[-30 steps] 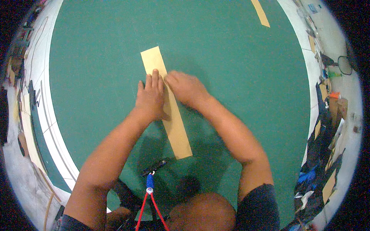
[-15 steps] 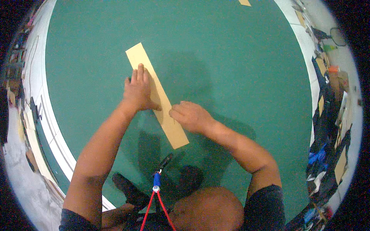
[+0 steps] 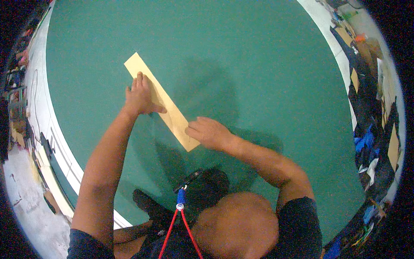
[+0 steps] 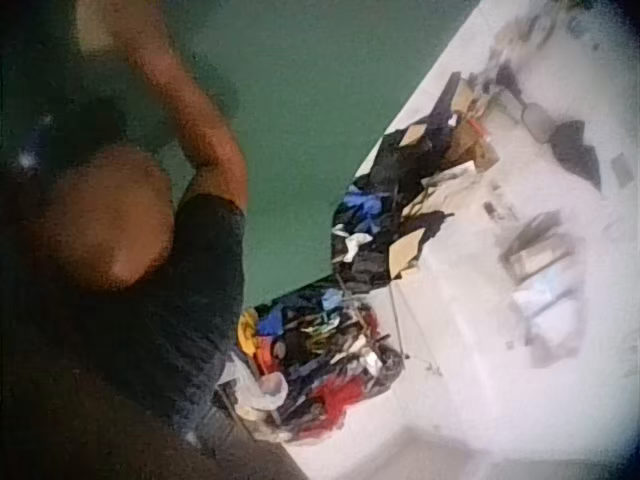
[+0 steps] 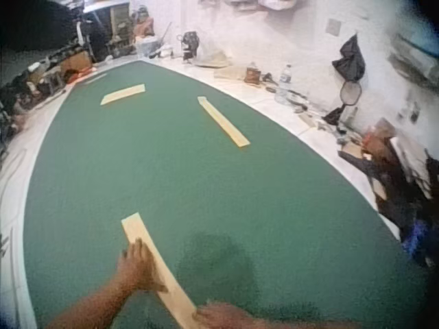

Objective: The person sits on a green floor and uses a pencil and a rectangular wooden strip to mark lines on the surface. They repeatedly position the strip, draw along its edge, and reposition it to create multiple parallel lines.

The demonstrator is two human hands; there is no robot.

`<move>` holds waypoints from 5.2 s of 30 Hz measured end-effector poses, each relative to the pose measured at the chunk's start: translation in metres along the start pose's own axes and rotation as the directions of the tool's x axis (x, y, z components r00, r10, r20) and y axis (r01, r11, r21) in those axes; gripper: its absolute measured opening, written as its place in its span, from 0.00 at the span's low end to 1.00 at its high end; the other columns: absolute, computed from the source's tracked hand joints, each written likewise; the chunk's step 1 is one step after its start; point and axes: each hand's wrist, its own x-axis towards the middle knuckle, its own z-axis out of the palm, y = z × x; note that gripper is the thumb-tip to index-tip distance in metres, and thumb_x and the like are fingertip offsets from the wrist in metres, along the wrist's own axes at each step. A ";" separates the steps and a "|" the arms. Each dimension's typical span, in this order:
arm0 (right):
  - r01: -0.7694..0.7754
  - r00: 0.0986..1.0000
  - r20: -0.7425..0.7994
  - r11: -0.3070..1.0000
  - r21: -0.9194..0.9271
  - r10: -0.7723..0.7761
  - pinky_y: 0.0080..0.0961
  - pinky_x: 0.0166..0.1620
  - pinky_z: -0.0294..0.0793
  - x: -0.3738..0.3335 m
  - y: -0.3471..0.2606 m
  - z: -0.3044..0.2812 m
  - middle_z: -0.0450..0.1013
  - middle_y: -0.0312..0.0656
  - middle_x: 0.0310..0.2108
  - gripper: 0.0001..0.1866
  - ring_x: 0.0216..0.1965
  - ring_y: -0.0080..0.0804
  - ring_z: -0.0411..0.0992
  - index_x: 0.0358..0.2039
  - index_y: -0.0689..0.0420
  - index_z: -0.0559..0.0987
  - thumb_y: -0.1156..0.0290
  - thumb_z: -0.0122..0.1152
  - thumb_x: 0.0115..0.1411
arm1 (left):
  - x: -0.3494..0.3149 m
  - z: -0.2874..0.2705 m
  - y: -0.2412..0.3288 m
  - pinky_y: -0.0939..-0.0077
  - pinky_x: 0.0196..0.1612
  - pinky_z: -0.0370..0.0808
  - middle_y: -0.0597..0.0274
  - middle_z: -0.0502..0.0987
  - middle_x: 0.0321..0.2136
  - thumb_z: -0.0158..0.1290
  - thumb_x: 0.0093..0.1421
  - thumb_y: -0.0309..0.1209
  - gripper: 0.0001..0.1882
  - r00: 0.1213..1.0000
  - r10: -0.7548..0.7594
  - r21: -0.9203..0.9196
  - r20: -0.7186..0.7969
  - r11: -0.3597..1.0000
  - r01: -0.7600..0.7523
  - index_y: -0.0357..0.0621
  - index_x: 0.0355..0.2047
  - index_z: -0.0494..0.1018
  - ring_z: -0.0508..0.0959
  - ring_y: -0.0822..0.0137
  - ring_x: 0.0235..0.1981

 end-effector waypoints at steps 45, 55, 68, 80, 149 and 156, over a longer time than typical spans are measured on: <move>-0.359 0.886 -0.185 0.881 0.308 0.426 0.42 0.53 0.77 -0.002 -0.015 0.007 0.79 0.49 0.47 0.12 0.49 0.51 0.77 0.48 0.60 0.81 0.69 0.56 0.68 | -0.116 0.074 0.091 0.34 0.69 0.57 0.43 0.54 0.72 0.74 0.41 0.58 0.68 0.991 0.083 -0.101 -0.107 0.990 -0.094 0.46 0.75 0.48 0.57 0.43 0.73; -0.183 0.959 -0.202 0.979 0.086 0.197 0.41 0.49 0.78 -0.005 -0.008 0.013 0.80 0.47 0.44 0.09 0.46 0.48 0.78 0.45 0.59 0.80 0.73 0.61 0.64 | -0.111 0.074 0.096 0.32 0.69 0.55 0.43 0.55 0.72 0.72 0.43 0.59 0.67 0.994 0.078 -0.039 -0.075 0.996 -0.081 0.46 0.75 0.48 0.56 0.43 0.73; -0.228 0.974 0.025 0.963 0.140 0.227 0.45 0.47 0.78 -0.042 -0.025 -0.003 0.78 0.49 0.43 0.09 0.44 0.53 0.77 0.42 0.57 0.79 0.67 0.56 0.68 | -0.116 0.071 0.089 0.33 0.70 0.54 0.46 0.54 0.73 0.72 0.45 0.57 0.66 0.994 0.083 -0.108 -0.064 0.990 -0.090 0.48 0.76 0.48 0.54 0.44 0.74; -0.301 0.946 0.163 0.947 0.110 0.281 0.47 0.47 0.77 -0.036 -0.028 -0.013 0.78 0.51 0.42 0.12 0.44 0.55 0.76 0.44 0.58 0.78 0.64 0.53 0.70 | -0.110 0.084 0.088 0.35 0.70 0.56 0.47 0.56 0.71 0.72 0.46 0.55 0.63 0.987 0.059 -0.128 -0.152 0.989 -0.079 0.44 0.74 0.50 0.56 0.46 0.73; -0.487 0.779 -0.491 0.869 -0.085 0.389 0.54 0.65 0.62 0.075 0.134 -0.034 0.79 0.43 0.50 0.12 0.52 0.45 0.74 0.39 0.51 0.78 0.58 0.67 0.61 | -0.125 0.112 0.037 0.34 0.72 0.47 0.33 0.50 0.72 0.59 0.55 0.67 0.56 0.959 0.021 -0.344 -0.284 0.931 -0.123 0.43 0.73 0.55 0.51 0.36 0.74; -0.209 0.963 -0.201 0.970 -0.124 0.181 0.53 0.67 0.60 0.066 0.020 0.010 0.77 0.41 0.54 0.16 0.58 0.44 0.71 0.47 0.53 0.79 0.59 0.64 0.64 | -0.094 0.098 0.037 0.34 0.73 0.45 0.37 0.60 0.67 0.49 0.61 0.68 0.52 0.879 -0.403 -0.370 -0.255 0.881 0.296 0.42 0.72 0.55 0.58 0.40 0.71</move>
